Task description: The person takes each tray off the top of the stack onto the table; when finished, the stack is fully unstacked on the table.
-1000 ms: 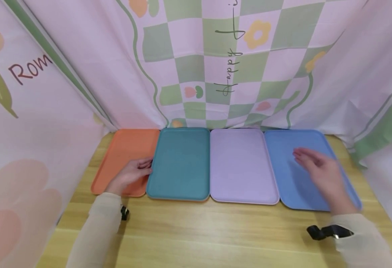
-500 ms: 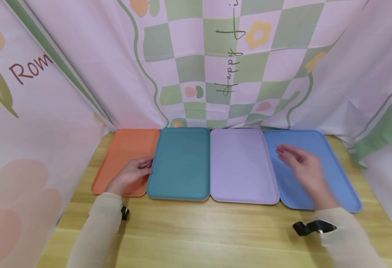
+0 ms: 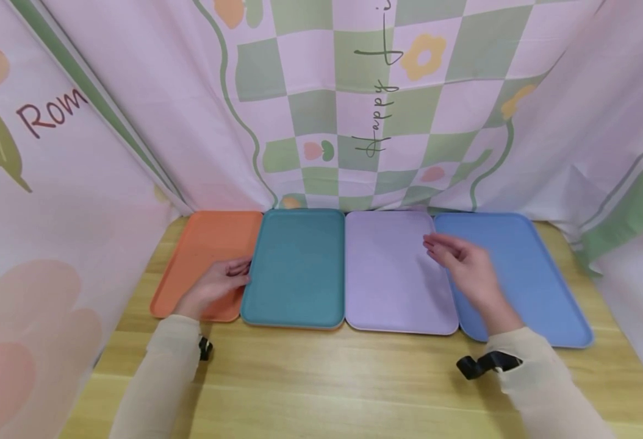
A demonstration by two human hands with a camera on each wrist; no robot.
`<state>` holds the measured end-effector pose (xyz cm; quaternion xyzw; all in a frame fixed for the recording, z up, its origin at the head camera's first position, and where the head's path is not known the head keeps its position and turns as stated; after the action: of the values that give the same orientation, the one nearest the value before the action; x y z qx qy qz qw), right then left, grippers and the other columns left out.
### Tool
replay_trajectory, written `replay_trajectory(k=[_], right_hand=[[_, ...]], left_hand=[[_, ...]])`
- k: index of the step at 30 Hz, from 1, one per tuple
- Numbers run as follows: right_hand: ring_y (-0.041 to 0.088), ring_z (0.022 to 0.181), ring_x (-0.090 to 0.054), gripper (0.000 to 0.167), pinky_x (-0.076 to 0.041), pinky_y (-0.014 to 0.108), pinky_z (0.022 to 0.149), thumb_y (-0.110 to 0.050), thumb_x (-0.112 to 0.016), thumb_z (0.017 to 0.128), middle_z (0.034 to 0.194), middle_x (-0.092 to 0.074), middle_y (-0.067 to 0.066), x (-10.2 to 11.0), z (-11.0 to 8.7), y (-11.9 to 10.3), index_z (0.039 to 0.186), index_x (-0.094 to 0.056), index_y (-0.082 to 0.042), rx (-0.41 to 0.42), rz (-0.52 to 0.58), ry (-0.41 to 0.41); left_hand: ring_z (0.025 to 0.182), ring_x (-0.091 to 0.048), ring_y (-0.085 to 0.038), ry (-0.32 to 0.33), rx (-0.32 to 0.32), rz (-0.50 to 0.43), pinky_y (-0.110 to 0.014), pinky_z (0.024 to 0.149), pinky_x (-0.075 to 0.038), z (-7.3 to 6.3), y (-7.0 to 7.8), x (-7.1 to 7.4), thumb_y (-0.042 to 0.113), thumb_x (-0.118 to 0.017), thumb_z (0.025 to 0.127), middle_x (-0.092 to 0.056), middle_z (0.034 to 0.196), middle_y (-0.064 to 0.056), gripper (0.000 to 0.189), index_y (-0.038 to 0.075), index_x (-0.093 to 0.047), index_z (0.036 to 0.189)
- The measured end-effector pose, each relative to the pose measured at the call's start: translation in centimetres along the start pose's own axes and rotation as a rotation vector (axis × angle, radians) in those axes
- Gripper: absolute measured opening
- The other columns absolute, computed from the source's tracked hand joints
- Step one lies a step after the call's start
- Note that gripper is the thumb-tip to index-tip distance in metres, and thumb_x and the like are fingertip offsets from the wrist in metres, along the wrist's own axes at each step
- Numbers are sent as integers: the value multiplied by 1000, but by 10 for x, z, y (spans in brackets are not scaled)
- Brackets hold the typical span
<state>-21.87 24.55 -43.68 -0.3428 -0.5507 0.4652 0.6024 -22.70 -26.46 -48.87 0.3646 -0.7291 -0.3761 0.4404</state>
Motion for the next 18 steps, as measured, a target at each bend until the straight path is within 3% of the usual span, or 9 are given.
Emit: replay_trajectory(k=[8, 15, 18], right_hand=[[-13, 114, -68, 43, -56, 12, 99, -11, -57, 112, 147, -61, 36, -22, 8, -5, 149, -57, 11, -3, 61, -42], [-21, 102, -65, 40, -54, 5, 94, -12, -61, 111, 140, -68, 32, -43, 14, -8, 145, -63, 9, 0, 4, -40], [-10, 108, -71, 40, -54, 5, 93, -14, -61, 111, 140, -70, 28, -51, 16, -9, 145, -64, 7, -17, -18, -44]], left_hand=[[161, -35, -39, -2, -6, -13, -51, 126, -42, -1, 1, 0, 8, -62, 109, -38, 171, -26, 63, -2, -37, 166], [161, -37, -40, -2, -4, 6, -52, 126, -42, -1, 1, 0, 10, -63, 109, -39, 170, -25, 63, -2, -38, 166], [160, -37, -40, -3, -8, 10, -52, 126, -42, -1, 1, 0, 11, -63, 109, -39, 170, -26, 63, -2, -38, 166]])
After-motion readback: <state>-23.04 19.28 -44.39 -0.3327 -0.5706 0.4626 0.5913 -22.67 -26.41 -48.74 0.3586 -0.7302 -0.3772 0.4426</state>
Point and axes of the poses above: each hand's wrist, its own z-axis towards the middle knuckle, its own x-axis out of the back of the hand, y = z × x, the point moved 3 cm from there along z, towards the middle knuckle
